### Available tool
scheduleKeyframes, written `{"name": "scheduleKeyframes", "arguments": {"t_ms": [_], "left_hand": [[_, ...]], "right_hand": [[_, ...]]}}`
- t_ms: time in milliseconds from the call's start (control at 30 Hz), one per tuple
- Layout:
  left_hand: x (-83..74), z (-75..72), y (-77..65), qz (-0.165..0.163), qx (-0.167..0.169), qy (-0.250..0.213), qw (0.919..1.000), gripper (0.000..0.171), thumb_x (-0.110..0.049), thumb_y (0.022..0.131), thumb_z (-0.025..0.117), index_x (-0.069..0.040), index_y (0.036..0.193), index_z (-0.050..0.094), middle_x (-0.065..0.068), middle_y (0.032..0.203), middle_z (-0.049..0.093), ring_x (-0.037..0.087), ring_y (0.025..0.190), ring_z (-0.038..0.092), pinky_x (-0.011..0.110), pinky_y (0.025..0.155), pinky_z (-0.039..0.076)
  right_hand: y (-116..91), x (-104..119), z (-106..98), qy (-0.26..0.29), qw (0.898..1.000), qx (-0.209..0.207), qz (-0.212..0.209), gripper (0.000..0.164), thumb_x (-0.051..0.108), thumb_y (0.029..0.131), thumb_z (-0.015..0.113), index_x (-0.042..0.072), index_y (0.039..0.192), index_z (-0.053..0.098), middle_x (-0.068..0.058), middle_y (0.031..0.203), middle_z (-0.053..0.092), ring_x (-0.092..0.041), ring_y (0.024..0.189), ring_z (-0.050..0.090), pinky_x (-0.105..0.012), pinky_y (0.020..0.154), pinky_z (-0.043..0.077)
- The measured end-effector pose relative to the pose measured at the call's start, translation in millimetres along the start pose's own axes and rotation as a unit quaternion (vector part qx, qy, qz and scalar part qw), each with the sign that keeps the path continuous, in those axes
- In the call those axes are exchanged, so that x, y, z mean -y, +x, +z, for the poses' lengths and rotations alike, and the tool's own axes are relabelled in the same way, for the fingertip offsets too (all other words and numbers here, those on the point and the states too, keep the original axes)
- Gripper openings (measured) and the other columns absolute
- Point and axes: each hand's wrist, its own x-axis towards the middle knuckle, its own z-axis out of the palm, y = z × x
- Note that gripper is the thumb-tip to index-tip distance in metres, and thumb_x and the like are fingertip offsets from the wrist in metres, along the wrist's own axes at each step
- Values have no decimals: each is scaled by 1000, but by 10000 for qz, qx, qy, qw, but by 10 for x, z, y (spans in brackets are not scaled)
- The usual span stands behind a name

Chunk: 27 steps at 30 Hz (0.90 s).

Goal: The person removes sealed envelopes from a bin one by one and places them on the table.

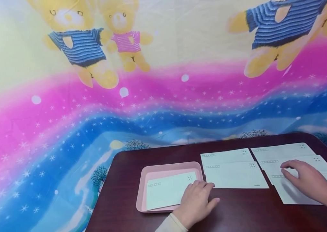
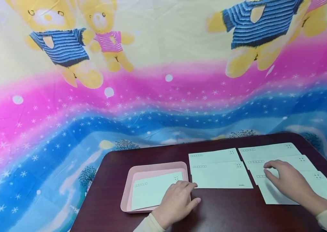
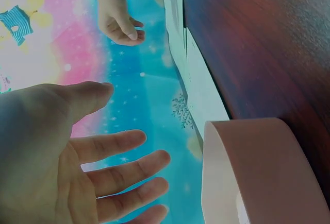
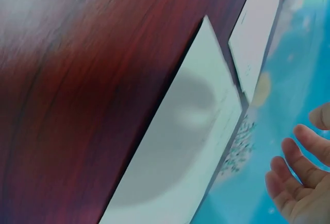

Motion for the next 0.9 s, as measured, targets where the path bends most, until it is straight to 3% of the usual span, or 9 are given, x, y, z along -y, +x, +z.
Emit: {"name": "scheduleKeyframes", "arguments": {"t_ms": [533,700,900], "left_hand": [[89,-3,-87,-206,-21,21,9998,36,-48,95,64,-23,121,68,-7,114,71,11,106,64,26,84,51],[121,-4,-106,-267,45,-59,9996,38,-48,96,63,-22,124,67,-6,116,71,11,108,64,27,85,51],[167,-6,-142,-377,137,-185,9990,40,-47,96,63,-21,126,67,-5,118,71,12,111,64,28,87,51]], "right_hand": [[-115,436,46,371,9990,53,-231,19,12,88,74,4,105,73,-19,106,73,-44,101,66,-59,79,52],[-137,526,44,493,9982,347,-66,19,17,91,73,6,107,73,-18,110,72,-44,107,65,-61,83,51],[-191,622,94,329,9988,226,-270,15,19,88,76,13,101,74,-6,105,74,-34,102,67,-49,79,54]]}}
